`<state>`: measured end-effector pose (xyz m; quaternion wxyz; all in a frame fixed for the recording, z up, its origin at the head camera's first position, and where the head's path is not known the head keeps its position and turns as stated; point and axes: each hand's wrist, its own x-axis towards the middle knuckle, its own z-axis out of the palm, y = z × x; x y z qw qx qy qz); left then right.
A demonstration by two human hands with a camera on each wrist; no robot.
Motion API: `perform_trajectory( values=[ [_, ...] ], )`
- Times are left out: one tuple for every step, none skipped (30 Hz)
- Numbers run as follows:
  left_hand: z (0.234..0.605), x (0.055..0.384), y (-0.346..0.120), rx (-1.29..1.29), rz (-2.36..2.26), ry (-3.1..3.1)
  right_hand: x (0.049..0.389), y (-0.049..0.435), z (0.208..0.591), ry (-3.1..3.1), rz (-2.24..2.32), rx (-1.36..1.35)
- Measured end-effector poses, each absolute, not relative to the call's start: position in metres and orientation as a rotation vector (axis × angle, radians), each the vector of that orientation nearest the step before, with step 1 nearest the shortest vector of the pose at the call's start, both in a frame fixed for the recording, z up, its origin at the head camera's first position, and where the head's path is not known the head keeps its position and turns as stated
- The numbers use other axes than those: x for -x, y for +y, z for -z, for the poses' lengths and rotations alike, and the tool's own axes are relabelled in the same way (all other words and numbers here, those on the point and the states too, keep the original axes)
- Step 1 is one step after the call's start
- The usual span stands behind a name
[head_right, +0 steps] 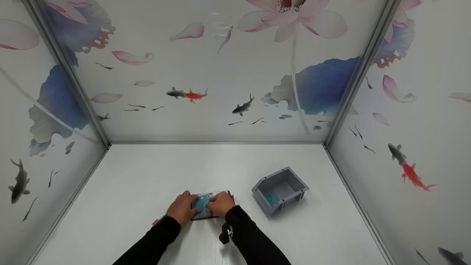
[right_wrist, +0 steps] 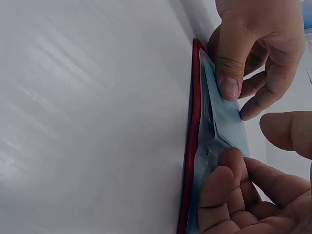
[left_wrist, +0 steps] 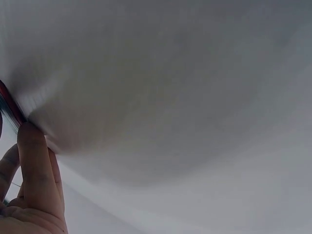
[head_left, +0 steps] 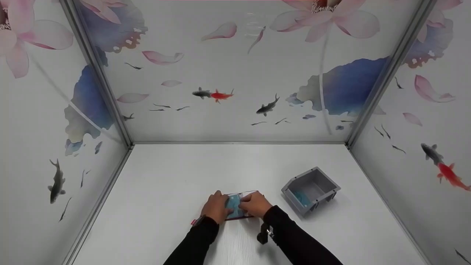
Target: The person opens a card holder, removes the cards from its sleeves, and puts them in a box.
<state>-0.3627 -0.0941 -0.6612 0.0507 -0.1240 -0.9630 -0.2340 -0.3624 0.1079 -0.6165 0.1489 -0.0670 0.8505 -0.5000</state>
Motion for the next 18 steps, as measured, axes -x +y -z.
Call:
perform_trajectory(
  values=[
    [0.6613,0.3629,-0.0942,0.378,0.715,-2.932,0.3624,0.1081,0.6163,2.425,1.46,0.183],
    [0.6608,0.3629,-0.0942,0.376,0.724,-2.933,0.3627,0.1082,0.6163,2.41,1.473,0.18],
    [0.6603,0.3628,-0.0942,0.375,0.733,-2.934,0.3629,0.1082,0.6161,2.394,1.487,0.175],
    [0.6596,0.3628,-0.0941,0.369,0.742,-2.939,0.363,0.1082,0.6162,2.379,1.499,0.168],
    [0.6587,0.3623,-0.0942,0.368,0.75,-2.941,0.3633,0.1083,0.6163,2.37,1.507,0.163],
    [0.6582,0.3624,-0.0941,0.367,0.751,-2.945,0.3633,0.1082,0.6162,2.363,1.514,0.156],
    [0.658,0.3622,-0.0941,0.366,0.753,-2.945,0.3632,0.1081,0.6164,2.363,1.517,0.148],
    [0.6577,0.3622,-0.094,0.368,0.759,-2.943,0.363,0.1078,0.6163,2.367,1.517,0.14],
    [0.6579,0.3619,-0.0941,0.372,0.757,-2.942,0.3628,0.1076,0.6162,2.373,1.519,0.132],
    [0.6584,0.3621,-0.094,0.37,0.748,-2.945,0.363,0.1073,0.6168,2.387,1.515,0.129],
    [0.659,0.3621,-0.0939,0.369,0.742,-2.946,0.3632,0.1069,0.6172,2.397,1.513,0.126],
    [0.6596,0.362,-0.0938,0.372,0.739,-2.944,0.3628,0.1065,0.617,2.405,1.511,0.124],
    [0.6598,0.3615,-0.0939,0.373,0.738,-2.942,0.3626,0.1062,0.6171,2.416,1.506,0.124],
    [0.6597,0.3612,-0.0938,0.372,0.737,-2.942,0.3626,0.1059,0.6169,2.421,1.501,0.124],
    [0.66,0.3609,-0.0938,0.37,0.728,-2.944,0.3628,0.1058,0.6173,2.427,1.496,0.127],
    [0.6599,0.3609,-0.0937,0.368,0.725,-2.946,0.3632,0.1056,0.6177,2.431,1.488,0.129],
    [0.6592,0.3605,-0.0938,0.371,0.728,-2.945,0.3633,0.1055,0.6178,2.433,1.483,0.129],
    [0.6585,0.3603,-0.0941,0.375,0.73,-2.947,0.3635,0.1055,0.6177,2.436,1.474,0.125]
  ],
)
